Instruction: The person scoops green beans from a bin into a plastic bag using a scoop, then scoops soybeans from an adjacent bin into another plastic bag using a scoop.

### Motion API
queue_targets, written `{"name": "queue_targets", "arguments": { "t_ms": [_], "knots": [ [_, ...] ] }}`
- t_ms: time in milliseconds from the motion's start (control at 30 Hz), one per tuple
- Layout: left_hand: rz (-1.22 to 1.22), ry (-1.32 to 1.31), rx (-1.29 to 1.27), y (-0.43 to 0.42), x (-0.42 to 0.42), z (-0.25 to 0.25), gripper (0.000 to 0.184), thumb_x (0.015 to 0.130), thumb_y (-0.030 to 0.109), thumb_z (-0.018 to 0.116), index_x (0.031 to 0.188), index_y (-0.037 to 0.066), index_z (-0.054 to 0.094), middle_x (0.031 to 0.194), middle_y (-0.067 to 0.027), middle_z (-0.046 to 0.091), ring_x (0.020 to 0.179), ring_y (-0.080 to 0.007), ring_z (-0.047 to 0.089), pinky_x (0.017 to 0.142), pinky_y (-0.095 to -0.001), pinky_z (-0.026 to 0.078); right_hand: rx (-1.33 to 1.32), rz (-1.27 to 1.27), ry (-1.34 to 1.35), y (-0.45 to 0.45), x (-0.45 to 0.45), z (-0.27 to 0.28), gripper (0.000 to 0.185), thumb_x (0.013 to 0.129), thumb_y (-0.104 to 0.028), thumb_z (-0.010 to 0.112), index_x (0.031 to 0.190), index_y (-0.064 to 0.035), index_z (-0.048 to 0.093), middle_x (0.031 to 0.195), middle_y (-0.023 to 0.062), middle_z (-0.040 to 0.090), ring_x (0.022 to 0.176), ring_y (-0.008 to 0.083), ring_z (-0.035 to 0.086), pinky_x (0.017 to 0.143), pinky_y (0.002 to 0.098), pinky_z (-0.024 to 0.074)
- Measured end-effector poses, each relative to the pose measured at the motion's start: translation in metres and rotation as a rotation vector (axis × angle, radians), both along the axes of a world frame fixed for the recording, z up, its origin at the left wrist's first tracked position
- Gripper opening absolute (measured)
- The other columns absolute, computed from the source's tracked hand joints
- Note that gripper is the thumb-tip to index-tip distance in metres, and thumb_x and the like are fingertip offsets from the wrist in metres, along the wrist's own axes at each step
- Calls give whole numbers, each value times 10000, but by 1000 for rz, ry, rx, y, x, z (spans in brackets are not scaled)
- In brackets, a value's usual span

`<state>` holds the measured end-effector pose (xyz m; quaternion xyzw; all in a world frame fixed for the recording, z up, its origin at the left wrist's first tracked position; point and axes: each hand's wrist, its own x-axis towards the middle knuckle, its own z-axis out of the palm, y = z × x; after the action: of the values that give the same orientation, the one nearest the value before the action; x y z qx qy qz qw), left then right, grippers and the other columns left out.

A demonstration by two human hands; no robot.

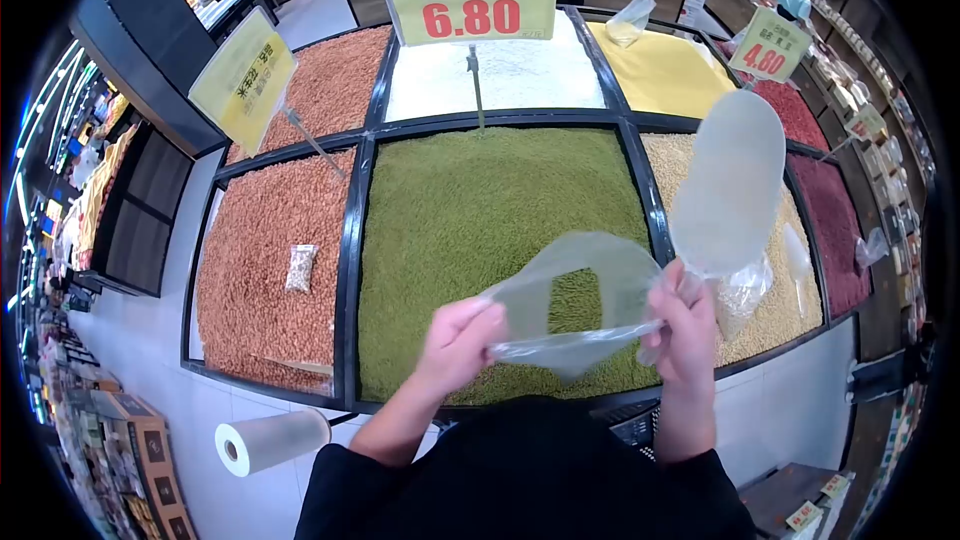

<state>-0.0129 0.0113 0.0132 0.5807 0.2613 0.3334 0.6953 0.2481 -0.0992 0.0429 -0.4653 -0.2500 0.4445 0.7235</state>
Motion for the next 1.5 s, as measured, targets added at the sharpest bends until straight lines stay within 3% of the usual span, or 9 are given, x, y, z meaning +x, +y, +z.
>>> {"name": "queue_targets", "arguments": {
  "t_ms": [167, 200, 300, 367, 500, 733, 967, 1100, 1500],
  "knots": [
    [305, -113, 30, -18, -74, 17, 238, 973, 99, 528, 775, -1, 614, 766, -28, 629, 677, -94, 559, 611, -249, 428, -72, 364, -58, 14, -58, 15, 129, 953, -21, 634, 923, -70, 518, 687, -2, 577, 508, 67, 558, 427, 211, 406],
    [485, -58, 55, -21, -76, 24, 283, 980, 78, 463, 700, 47, 490, 633, -42, 511, 537, -112, 454, 492, -277, 339, -90, 424, -80, 20, -69, 11, 115, 959, -33, 633, 941, -63, 524, 699, -4, 581, 516, 66, 562, 437, 217, 415],
    [543, -155, 22, -13, -118, -3, 278, 1013, 110, 483, 767, 11, 566, 707, -59, 585, 605, -123, 528, 543, -276, 410, -39, 534, -119, 46, -108, -22, 96, 963, -56, 632, 979, -37, 540, 748, -4, 592, 557, 70, 579, 499, 244, 457],
    [888, 9, 67, -11, -125, -3, 252, 1022, 110, 505, 900, -34, 672, 823, -31, 660, 737, -75, 570, 656, -222, 438, -56, 557, -171, 64, -134, -49, 127, 947, -51, 633, 1045, -20, 557, 785, 14, 599, 589, 81, 588, 513, 255, 469],
    [893, 121, 140, -6, -143, -19, 284, 1049, 154, 515, 908, -38, 672, 847, -28, 665, 760, -69, 568, 685, -215, 440, -33, 570, -159, 87, -171, -94, 107, 953, -44, 629, 990, -43, 528, 729, -3, 567, 541, 82, 563, 482, 259, 451],
    [768, 475, 141, -25, -164, -91, 358, 1069, 205, 517, 741, 70, 563, 617, 46, 499, 505, -33, 434, 462, -213, 329, -151, 504, -341, 82, -175, -164, 176, 924, -46, 623, 1088, 2, 578, 801, 18, 610, 638, 105, 563, 586, 295, 460],
    [685, 363, 102, -38, -133, -112, 398, 1078, 223, 501, 710, 71, 514, 605, 30, 476, 521, -47, 434, 491, -234, 337, -361, 299, -244, 18, -126, -180, 223, 961, -150, 664, 1104, 7, 594, 779, 28, 622, 539, 89, 566, 478, 256, 462],
    [667, 386, 88, -40, -119, -113, 388, 1064, 210, 536, 709, 56, 538, 596, 29, 486, 526, -48, 451, 492, -234, 337, -463, 122, -377, -34, -77, -209, 339, 993, -128, 593, 1286, 31, 531, 890, 70, 672, 525, 80, 546, 458, 238, 430],
    [633, 593, 375, -48, -99, -120, 337, 914, 175, 756, 724, 14, 530, 569, -29, 484, 540, -68, 422, 502, -280, 359, -668, -171, -126, -81, 4, -280, 283, 1058, -322, 526, 932, -69, 529, 649, 20, 528, 463, 133, 542, 410, 285, 442]
  ]
}}
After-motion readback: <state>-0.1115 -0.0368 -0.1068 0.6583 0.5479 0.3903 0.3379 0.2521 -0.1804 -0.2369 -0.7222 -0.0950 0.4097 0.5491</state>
